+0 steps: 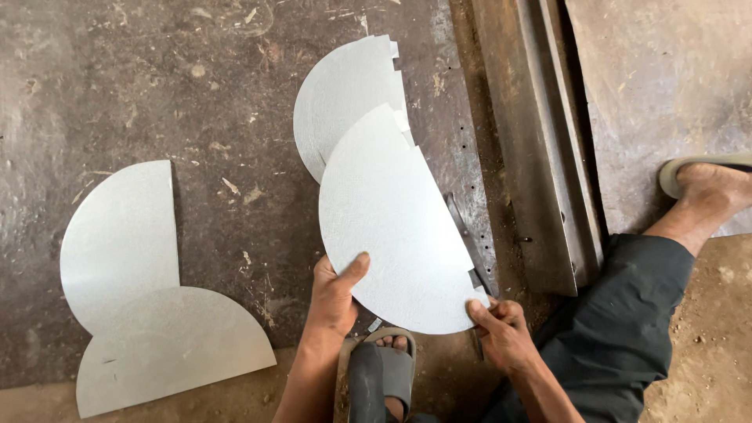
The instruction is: The person sits on the workshop floor trimming notches from the straight edge of semicircular sheet metal pieces using hand snips, letting the small cut scraps fall onto the work surface, and sets the trimmed pieces aside with the others.
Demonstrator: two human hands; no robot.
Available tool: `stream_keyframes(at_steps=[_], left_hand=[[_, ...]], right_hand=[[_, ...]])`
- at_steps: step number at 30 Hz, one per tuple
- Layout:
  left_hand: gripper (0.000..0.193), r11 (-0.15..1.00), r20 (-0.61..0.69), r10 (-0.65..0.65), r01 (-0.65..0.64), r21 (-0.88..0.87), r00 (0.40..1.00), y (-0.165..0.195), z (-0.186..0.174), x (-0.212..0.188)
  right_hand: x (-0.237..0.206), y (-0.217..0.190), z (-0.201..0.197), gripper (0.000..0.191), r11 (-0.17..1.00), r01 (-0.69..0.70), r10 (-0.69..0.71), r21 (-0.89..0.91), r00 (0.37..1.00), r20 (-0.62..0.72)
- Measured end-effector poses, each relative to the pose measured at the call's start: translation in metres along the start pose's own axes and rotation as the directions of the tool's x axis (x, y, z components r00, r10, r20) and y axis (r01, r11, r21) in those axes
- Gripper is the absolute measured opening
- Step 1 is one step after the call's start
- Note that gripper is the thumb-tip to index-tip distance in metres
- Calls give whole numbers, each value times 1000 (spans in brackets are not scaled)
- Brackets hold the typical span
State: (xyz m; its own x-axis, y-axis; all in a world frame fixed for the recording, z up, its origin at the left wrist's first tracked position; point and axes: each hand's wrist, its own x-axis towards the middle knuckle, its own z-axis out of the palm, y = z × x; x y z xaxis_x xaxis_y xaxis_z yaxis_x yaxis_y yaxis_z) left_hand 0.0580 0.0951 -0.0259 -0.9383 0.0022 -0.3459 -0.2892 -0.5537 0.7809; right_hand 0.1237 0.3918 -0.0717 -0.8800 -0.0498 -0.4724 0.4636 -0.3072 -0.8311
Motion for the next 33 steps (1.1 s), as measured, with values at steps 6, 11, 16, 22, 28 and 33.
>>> stream_keyframes(at_steps=[6, 11, 16, 22, 28, 33], left_hand=[[16, 895, 92, 131, -158, 416, 987, -9, -19, 5], [7, 432, 547, 306, -625, 650, 779, 24, -13, -2], [41, -35, 763, 251, -782, 622, 596, 61, 4, -20], [59, -91, 480, 539, -518, 850, 692, 67, -21, -12], [77, 514, -123, 560, -227, 827, 819, 30, -43, -29], [61, 558, -77, 459, -220, 800, 885, 12, -51, -42]], right_hand=[[4, -49, 4, 64, 983, -167, 177, 77, 974, -141], [-2, -65, -31, 78, 734, -426, 3, 529, 781, 625], [-4, -35, -72, 64, 921, -261, 204, 287, 955, 216], [2, -62, -31, 67, 944, -254, 300, -211, 925, 232], [48, -126, 62, 62, 978, -102, 129, -182, 981, 143], [122, -162, 95, 68, 918, -123, 19, -378, 963, -267]])
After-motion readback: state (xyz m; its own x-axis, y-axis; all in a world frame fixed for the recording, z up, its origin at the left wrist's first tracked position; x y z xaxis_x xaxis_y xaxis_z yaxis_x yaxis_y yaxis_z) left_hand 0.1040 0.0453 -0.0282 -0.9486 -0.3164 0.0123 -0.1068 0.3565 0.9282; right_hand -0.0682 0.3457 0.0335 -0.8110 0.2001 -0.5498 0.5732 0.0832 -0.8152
